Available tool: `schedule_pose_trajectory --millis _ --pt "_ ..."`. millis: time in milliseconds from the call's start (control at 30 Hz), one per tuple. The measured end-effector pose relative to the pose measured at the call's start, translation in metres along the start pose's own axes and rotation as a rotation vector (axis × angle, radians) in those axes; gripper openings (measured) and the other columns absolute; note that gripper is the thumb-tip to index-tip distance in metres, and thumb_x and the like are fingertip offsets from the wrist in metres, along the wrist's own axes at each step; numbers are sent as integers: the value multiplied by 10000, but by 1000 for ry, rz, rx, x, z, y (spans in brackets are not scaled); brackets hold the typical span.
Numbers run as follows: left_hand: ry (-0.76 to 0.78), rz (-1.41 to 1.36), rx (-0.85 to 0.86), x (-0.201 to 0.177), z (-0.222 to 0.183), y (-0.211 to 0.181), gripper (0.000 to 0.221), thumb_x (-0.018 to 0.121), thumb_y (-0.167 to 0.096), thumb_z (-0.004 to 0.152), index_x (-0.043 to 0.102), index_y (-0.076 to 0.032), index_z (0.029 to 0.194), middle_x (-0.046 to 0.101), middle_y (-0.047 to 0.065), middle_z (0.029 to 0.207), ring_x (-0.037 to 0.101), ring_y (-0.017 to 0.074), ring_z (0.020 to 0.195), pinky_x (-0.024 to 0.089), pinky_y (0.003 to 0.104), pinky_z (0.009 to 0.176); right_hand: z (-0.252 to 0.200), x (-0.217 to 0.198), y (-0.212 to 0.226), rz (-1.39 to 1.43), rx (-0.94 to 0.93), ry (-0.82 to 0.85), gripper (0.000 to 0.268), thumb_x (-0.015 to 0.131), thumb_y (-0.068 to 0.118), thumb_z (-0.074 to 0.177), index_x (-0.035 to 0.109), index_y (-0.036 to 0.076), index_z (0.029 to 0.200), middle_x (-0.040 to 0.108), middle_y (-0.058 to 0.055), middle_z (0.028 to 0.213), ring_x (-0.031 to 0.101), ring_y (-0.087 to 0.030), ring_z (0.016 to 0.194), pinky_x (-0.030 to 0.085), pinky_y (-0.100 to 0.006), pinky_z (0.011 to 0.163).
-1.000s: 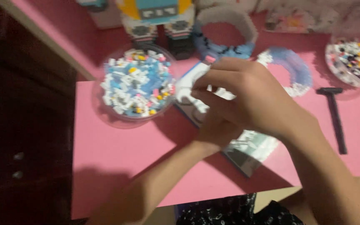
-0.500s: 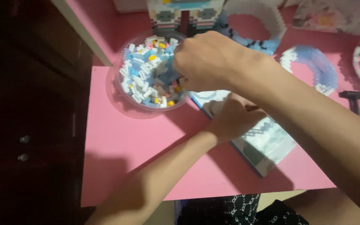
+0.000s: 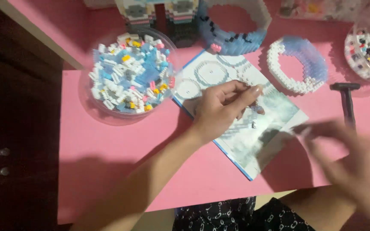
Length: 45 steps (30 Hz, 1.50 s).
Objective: Assembling small interlocking plastic toy blocks into a structure by following a printed instruction manual.
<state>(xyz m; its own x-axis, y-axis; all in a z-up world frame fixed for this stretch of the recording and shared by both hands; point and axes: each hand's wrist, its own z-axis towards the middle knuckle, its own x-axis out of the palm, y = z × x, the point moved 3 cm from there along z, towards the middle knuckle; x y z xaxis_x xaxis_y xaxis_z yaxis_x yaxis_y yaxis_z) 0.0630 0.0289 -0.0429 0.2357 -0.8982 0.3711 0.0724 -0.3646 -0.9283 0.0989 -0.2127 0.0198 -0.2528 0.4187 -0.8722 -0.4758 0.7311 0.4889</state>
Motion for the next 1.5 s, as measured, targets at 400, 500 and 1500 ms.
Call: schedule_pose_trajectory --millis 400,500,1500 --pt "-141 503 114 26 -53 -64 299 737 -272 946 668 -74 733 680 -19 633 640 57 645 529 240 615 -20 73 57 466 -128 51 286 550 208 1040 594 67 1285 678 -110 1471 730 -224 1248 522 -322 984" --pt "-156 463 -527 35 -53 -55 233 833 -255 854 790 -74 713 725 17 608 625 122 569 488 288 512 -27 58 28 410 28 -163 200 633 198 996 684 76 1146 747 -94 1421 772 -166 1212 560 -303 1015" --pt "248 582 -292 31 -16 -11 292 677 -358 931 715 -163 717 691 -65 657 610 66 620 519 284 594 -30 15 -43 495 57 -310 140 671 -145 852 562 -78 910 756 -272 1015 833 -328 1004 716 -374 1000"
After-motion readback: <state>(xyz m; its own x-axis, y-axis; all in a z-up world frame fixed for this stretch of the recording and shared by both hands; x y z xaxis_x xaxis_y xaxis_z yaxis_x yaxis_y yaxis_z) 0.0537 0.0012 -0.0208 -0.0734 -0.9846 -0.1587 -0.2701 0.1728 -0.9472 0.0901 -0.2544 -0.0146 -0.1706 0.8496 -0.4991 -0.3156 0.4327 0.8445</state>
